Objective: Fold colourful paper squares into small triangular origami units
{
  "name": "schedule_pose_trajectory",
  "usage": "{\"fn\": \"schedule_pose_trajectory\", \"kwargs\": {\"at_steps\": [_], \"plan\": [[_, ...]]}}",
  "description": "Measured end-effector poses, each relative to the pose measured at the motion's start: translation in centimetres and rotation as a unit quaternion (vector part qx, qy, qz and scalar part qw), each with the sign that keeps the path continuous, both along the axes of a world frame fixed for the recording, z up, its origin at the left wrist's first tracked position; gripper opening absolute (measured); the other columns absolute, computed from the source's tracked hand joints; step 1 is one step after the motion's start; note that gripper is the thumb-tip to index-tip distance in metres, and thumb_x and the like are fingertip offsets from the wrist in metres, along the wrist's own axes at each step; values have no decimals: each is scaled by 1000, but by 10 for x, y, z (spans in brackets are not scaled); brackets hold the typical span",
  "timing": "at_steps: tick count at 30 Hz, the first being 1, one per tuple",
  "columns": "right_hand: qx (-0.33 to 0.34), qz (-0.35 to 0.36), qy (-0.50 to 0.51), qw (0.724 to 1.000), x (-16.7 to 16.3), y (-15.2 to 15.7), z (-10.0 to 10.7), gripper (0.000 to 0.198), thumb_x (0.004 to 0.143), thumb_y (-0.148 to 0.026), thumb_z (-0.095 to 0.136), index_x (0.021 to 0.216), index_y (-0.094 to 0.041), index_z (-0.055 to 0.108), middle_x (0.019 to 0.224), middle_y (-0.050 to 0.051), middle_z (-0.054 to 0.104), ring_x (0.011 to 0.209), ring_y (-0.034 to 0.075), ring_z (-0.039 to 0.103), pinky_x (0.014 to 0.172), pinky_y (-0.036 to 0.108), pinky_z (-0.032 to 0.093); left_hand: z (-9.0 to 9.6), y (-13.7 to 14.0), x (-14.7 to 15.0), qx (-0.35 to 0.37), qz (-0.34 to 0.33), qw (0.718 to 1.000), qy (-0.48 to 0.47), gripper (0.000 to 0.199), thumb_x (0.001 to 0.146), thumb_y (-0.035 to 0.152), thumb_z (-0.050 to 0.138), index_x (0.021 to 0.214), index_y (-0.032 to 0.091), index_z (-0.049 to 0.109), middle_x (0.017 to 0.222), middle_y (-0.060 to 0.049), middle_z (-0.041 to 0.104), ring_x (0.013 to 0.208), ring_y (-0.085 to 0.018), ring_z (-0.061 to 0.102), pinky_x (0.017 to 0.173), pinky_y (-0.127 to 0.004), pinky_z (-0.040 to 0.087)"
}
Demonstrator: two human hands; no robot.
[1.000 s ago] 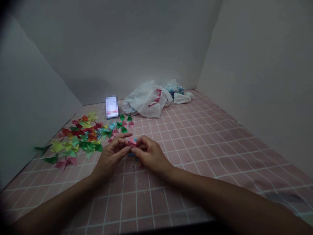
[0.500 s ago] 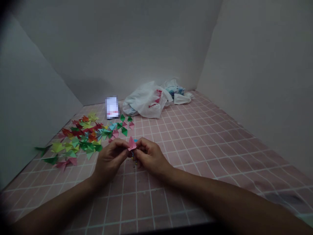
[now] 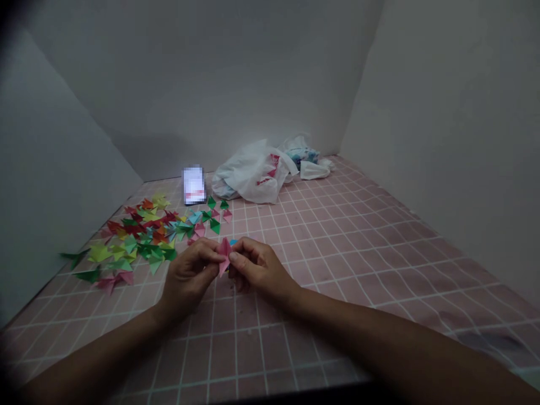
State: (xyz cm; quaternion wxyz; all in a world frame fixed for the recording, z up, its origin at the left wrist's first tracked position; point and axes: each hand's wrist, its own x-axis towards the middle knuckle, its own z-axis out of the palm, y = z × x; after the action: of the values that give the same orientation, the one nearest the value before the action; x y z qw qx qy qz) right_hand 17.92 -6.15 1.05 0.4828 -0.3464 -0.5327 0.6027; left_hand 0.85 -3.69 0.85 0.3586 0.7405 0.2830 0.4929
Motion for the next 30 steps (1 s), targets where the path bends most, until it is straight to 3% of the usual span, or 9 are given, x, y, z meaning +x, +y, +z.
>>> {"fn": "schedule_pose_trajectory", "kwargs": {"at_steps": [7, 10, 13, 30], "plan": [[2, -42, -57, 997, -1, 0, -1, 24, 87, -37, 59, 76, -16, 54, 61, -2, 56, 49, 8, 50, 46, 21, 40, 4, -2, 0, -125, -32, 992, -5, 11, 88, 15, 56, 88, 19, 66, 87, -2, 61, 83, -15, 58, 76, -26, 45], [20, -52, -77, 995, -1, 0, -1, 24, 87, -35, 58, 74, -16, 55, 63, -1, 55, 51, 8, 50, 47, 21, 39, 6, -3, 2, -182, -22, 983, -33, 4, 87, 20, 61, 90, 20, 63, 86, 0, 61, 80, -13, 57, 73, -23, 46], [25, -41, -78, 996, -1, 1, -3, 24, 88, -36, 57, 75, -16, 55, 64, -1, 56, 50, 9, 50, 47, 22, 40, 6, -4, 5, -215, -14, 974, -64, 11, 83, 22, 68, 86, 19, 59, 81, 2, 59, 74, -11, 56, 68, -22, 46], [3, -24, -41, 999, -2, 5, -9, 28, 91, -41, 56, 77, -16, 54, 62, -2, 56, 46, 7, 49, 44, 20, 39, 3, 0, 5, -274, -19, 957, -92, 12, 83, 26, 69, 88, 17, 61, 77, 3, 61, 69, -9, 56, 64, -20, 46]]}}
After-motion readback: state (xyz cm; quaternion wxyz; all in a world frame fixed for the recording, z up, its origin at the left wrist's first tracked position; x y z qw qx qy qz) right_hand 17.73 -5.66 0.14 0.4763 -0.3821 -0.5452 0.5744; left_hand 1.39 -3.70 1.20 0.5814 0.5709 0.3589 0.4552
